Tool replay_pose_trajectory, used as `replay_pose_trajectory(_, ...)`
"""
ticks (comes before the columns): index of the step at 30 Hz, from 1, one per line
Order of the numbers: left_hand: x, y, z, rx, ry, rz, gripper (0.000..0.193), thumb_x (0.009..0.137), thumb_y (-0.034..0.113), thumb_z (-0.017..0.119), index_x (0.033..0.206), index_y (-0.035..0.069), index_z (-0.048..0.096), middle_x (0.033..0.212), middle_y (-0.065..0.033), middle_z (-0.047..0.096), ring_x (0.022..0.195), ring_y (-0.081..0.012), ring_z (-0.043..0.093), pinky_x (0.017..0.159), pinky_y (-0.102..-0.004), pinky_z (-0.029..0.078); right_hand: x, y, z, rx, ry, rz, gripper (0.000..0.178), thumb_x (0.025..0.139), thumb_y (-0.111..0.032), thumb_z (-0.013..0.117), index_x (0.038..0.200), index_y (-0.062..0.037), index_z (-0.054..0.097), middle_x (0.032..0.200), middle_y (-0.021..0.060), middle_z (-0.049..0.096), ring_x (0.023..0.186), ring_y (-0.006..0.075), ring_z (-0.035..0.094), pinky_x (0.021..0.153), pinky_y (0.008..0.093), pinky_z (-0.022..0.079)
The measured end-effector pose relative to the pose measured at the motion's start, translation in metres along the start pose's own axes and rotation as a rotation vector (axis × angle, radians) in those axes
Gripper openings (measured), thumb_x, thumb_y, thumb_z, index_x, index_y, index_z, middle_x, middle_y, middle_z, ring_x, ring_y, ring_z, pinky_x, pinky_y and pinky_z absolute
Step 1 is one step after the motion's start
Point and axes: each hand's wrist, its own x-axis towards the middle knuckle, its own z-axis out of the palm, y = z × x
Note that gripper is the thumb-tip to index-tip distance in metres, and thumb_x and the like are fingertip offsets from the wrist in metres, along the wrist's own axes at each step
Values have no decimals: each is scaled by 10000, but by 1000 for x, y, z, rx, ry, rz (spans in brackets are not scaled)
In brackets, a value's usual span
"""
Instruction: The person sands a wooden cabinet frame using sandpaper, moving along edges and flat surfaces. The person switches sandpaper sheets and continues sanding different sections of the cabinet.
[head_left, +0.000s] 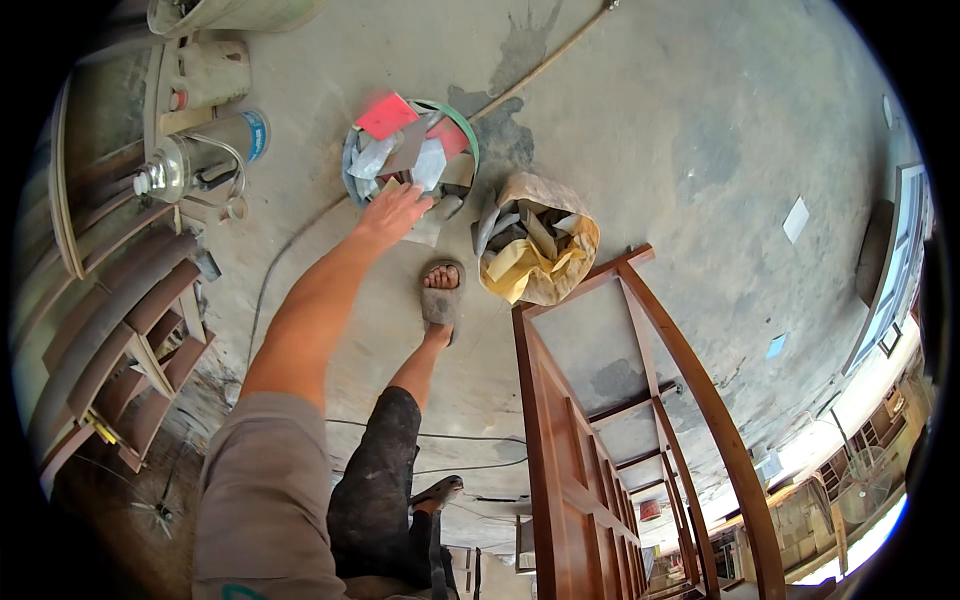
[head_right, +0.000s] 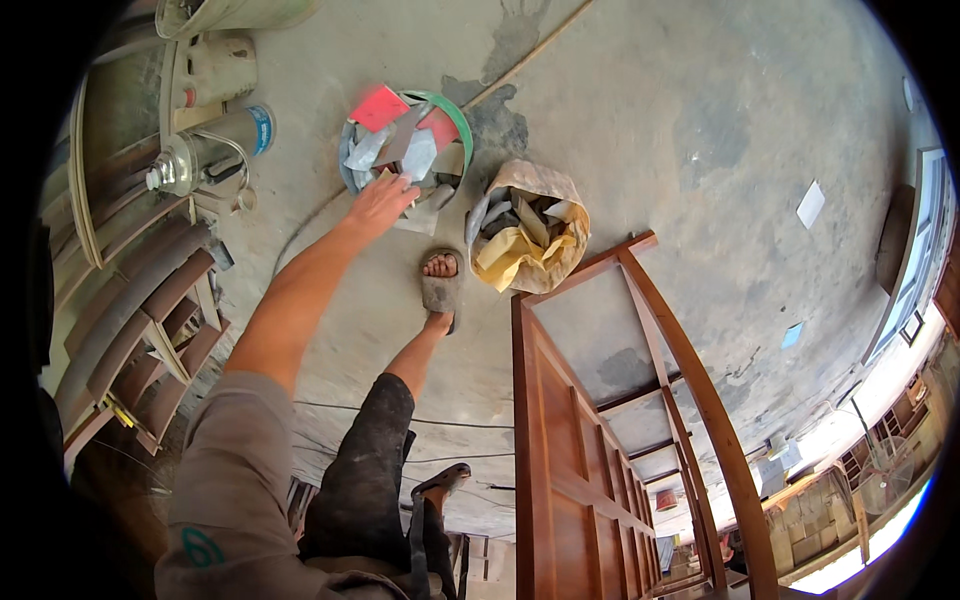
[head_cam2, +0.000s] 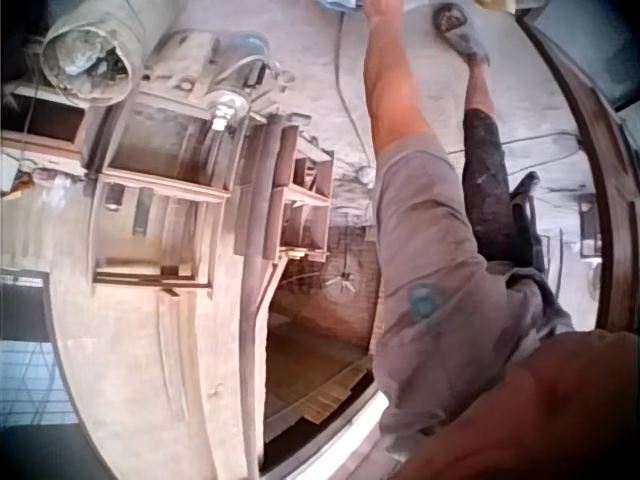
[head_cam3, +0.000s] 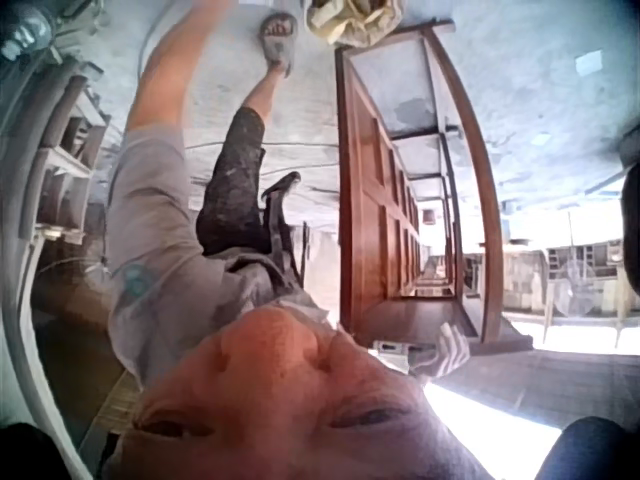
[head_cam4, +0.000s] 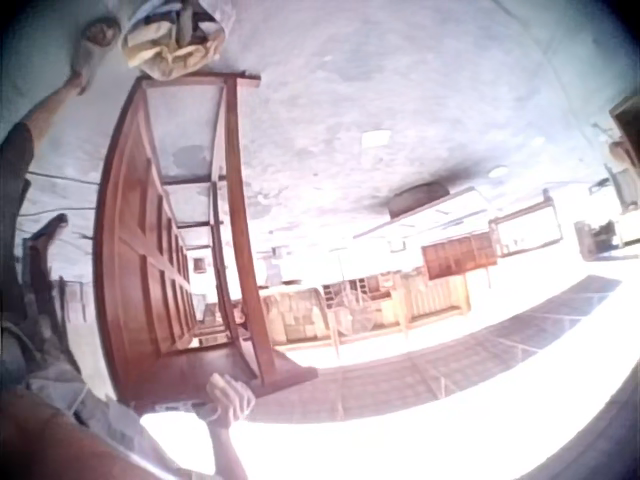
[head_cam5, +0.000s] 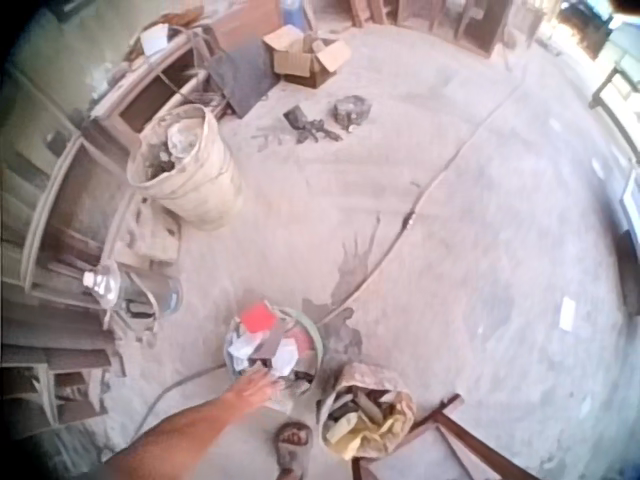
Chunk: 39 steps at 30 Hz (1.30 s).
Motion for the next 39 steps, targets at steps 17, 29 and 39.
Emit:
replay_pose_trajectory(17,9,-6,-34,-1711,342,-832,235,930,98,757,1099,-13,638,1056,-94,662,930,-191,656,771,-390,647,15,-9,0,27,-24,-90,393,1051,-242,429,951,14,710,989,168,759,940,354,726,884,485,527)
replay_pose_trajectory(29,-10,-42,-39,-1846,457,-898,290,956,86,723,1183,-20,576,1139,-115,622,1103,-249,649,983,-447,604,16,-9,-3,4,-58,-81,389,1058,-244,426,934,15,689,981,181,758,926,362,726,878,491,537)
replay_pose_trajectory(39,-20,-15,-44,-2003,452,-923,457,934,-30,685,1323,-91,453,1230,-186,576,1121,-304,647,1045,-461,593,-1,-10,-1,87,-12,119,370,1035,-203,433,958,44,697,992,193,760,938,373,729,885,504,530)
